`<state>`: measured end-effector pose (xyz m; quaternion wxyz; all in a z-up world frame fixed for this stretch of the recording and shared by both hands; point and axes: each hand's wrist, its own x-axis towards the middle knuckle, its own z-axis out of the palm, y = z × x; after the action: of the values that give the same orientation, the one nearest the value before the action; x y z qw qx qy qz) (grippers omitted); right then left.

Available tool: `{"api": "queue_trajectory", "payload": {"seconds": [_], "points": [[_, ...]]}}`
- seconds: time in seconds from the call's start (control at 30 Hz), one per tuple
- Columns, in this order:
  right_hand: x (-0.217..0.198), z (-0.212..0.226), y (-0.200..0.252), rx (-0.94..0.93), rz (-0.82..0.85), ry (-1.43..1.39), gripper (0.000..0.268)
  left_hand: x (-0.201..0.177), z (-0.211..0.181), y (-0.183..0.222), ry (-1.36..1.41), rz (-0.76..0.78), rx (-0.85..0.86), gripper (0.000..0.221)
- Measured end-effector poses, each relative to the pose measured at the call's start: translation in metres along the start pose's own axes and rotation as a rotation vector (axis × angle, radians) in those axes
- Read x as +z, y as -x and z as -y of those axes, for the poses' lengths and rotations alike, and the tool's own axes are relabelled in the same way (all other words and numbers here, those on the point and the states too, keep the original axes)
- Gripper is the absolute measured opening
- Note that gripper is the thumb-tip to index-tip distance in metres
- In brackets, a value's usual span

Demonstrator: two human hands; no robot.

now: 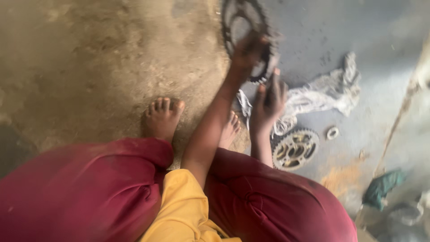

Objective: The person cleans a motorcycle sprocket by scraping the surface and teeth with a metal tool, periodically wiping it with a cloth.

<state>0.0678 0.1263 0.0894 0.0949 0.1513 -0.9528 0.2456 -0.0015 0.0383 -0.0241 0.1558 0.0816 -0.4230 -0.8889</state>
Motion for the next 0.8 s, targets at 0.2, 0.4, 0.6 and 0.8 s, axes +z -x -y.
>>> {"api": "queue_trajectory", "payload": {"seconds": [0.2, 0.4, 0.6, 0.8], "points": [[-0.067, 0.01, -0.023, 0.048, 0.104, 0.084, 0.03, 0.008, -0.004, 0.006, 0.011, 0.059, -0.144, 0.03], [-0.094, 0.042, -0.044, 0.03, 0.329, 0.176, 0.02, 0.009, -0.012, 0.011, 0.116, 0.134, -0.228, 0.032], [-0.122, 0.048, -0.065, 0.01, 0.495, 0.311, 0.019, 0.01, -0.001, 0.019, -0.022, 0.21, -0.033, 0.037], [-0.074, -0.005, -0.031, -0.066, 0.316, 0.14, 0.026, -0.005, -0.01, 0.01, 0.056, 0.174, -0.177, 0.035]]}}
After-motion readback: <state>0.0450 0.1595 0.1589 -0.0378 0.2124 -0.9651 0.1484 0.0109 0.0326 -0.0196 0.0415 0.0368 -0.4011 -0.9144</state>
